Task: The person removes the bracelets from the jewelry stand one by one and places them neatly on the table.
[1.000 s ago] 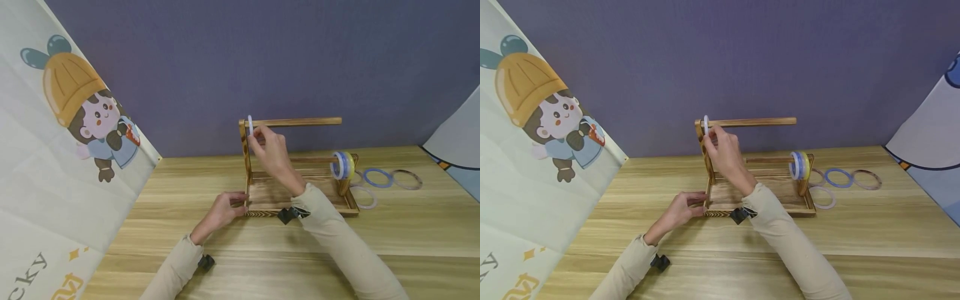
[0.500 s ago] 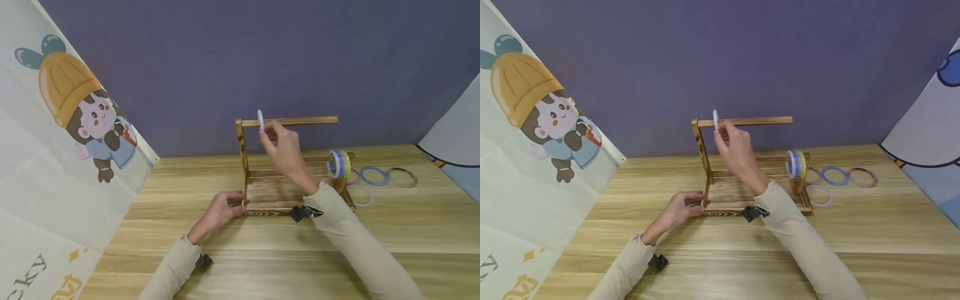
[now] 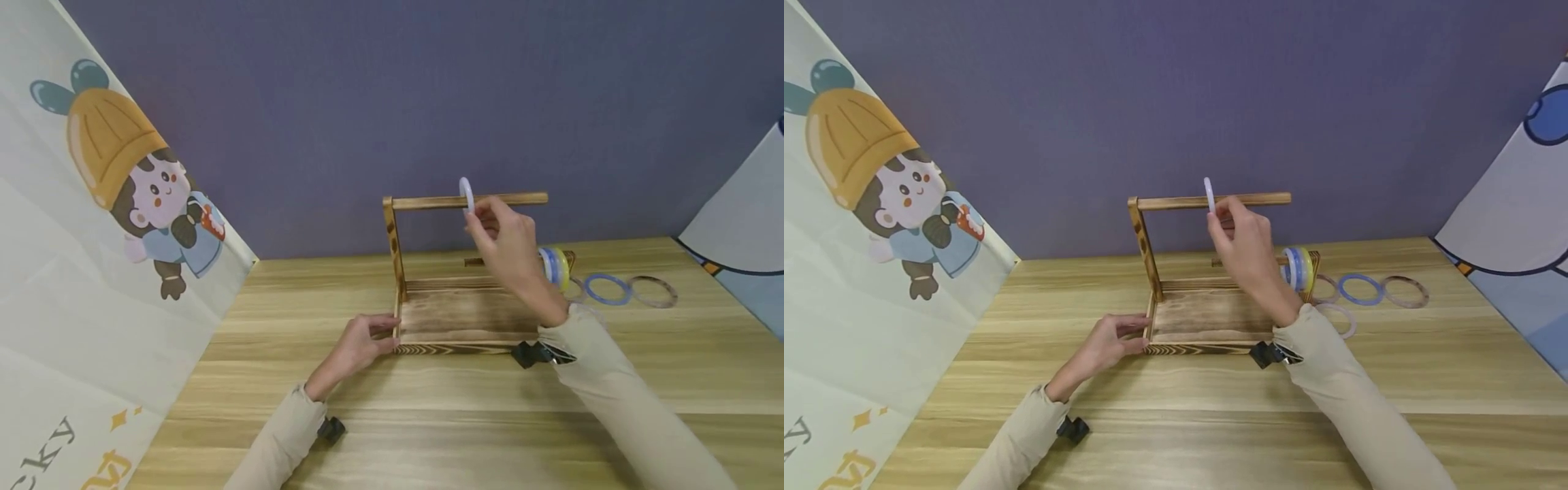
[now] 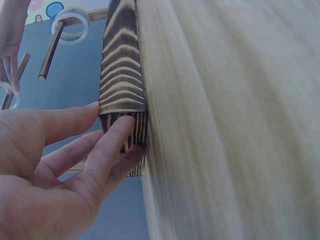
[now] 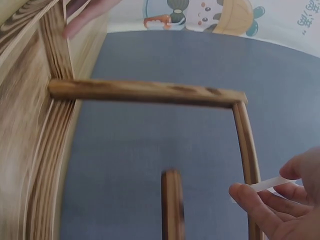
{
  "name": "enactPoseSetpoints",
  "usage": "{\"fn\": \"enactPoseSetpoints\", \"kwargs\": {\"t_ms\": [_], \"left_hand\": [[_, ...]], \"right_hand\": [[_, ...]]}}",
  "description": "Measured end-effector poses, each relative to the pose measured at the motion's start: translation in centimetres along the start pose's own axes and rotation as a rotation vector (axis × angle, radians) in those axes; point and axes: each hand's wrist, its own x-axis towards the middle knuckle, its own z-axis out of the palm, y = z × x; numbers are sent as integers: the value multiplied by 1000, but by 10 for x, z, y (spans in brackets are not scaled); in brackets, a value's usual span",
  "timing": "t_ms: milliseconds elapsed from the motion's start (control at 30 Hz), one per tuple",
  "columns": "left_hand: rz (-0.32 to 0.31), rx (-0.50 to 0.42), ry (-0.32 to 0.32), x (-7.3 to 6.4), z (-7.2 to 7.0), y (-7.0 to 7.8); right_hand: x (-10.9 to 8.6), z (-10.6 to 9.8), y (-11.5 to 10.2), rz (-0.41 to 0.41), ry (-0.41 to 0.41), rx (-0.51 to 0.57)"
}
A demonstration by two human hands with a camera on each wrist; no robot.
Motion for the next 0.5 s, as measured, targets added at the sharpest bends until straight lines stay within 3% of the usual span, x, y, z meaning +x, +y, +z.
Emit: {"fn": "enactPoseSetpoints", "kwargs": {"t_ms": [500], "left_hand": [[-35,-15,53,24,8,6]], "right_hand": [[22,-57,54,-31,73,-52]]}}
